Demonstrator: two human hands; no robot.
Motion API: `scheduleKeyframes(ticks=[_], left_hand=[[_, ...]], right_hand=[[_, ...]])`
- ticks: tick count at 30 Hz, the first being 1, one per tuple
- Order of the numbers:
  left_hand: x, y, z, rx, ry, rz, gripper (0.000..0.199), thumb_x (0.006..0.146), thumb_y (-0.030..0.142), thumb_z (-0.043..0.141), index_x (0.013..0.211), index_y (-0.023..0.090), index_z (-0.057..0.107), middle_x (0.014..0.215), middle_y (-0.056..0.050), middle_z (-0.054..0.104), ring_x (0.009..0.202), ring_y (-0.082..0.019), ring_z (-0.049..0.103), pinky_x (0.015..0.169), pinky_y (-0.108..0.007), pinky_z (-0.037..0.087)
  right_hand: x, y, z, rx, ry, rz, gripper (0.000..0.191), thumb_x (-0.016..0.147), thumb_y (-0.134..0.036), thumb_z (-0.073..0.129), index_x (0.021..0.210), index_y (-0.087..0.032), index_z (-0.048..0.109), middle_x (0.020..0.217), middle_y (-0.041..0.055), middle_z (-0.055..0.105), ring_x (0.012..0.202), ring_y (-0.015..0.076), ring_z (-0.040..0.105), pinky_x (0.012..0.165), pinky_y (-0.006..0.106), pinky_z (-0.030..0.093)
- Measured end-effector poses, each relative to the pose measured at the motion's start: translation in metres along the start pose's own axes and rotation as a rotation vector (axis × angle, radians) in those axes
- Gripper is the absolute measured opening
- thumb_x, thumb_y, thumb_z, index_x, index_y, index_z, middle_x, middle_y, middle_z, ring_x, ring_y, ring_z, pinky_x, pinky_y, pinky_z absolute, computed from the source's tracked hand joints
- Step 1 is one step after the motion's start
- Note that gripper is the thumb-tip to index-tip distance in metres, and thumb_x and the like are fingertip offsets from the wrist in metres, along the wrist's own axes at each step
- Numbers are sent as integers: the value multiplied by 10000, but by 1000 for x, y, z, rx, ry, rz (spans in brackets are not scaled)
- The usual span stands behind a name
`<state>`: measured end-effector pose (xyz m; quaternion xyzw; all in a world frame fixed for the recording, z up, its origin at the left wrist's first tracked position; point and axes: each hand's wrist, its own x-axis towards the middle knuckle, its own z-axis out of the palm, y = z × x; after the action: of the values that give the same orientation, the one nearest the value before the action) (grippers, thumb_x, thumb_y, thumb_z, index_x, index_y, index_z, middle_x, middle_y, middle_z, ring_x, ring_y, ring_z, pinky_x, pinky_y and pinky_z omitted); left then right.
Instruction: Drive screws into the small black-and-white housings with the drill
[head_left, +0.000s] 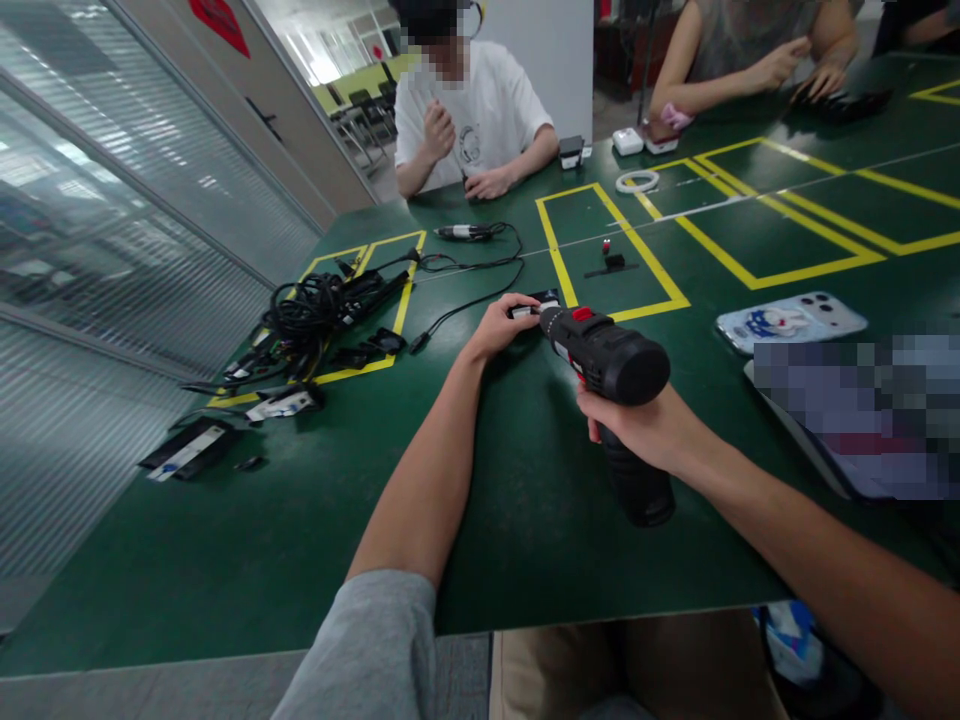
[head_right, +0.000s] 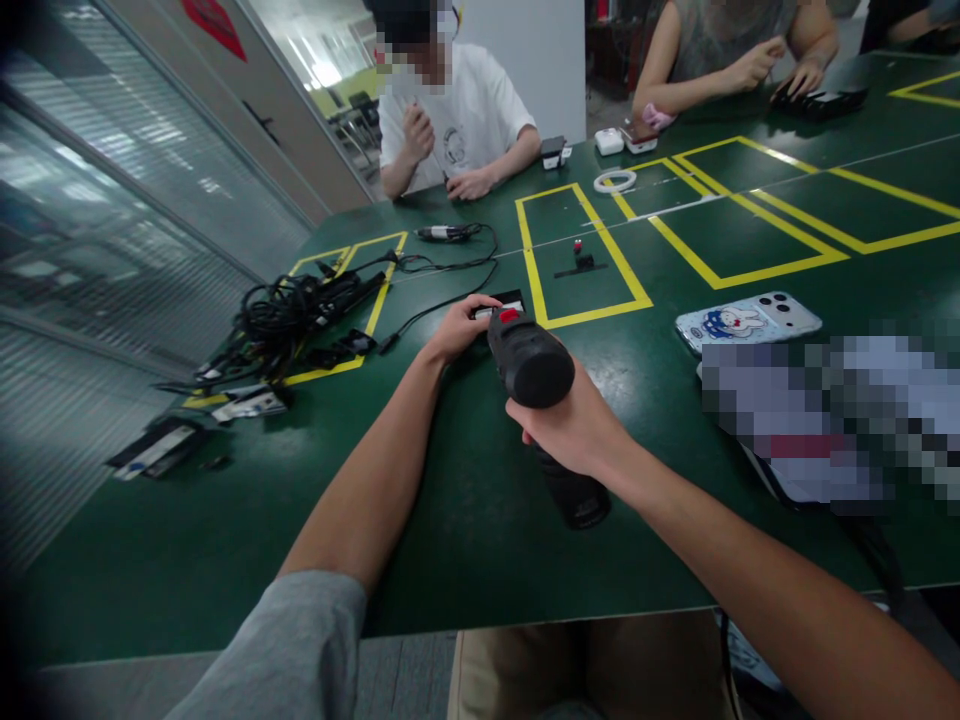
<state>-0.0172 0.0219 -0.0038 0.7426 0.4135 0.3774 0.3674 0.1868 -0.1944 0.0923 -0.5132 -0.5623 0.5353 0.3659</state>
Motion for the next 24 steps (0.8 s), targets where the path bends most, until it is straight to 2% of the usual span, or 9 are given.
scheduleKeyframes(ticks=[12,24], left_hand=[[0,-1,1,-4,5,-5,343,698,350,739,995,181,714,1088,-61,673,1014,-196,596,948,-327,445],[-2,5,1,-24,18,7,275,719,331,718,954,187,724,1054,-53,684,1014,-197,598,970,-344,438]], right_hand=[[0,-3,0,-26,22,45,154,749,-235,625,862,-218,521,594,-24,582,523,178,617,533,324,479],[-3,-7,0,-13,10,29,109,747,-208,615,815,-210,530,576,-19,582,539,177,614,554,322,480]])
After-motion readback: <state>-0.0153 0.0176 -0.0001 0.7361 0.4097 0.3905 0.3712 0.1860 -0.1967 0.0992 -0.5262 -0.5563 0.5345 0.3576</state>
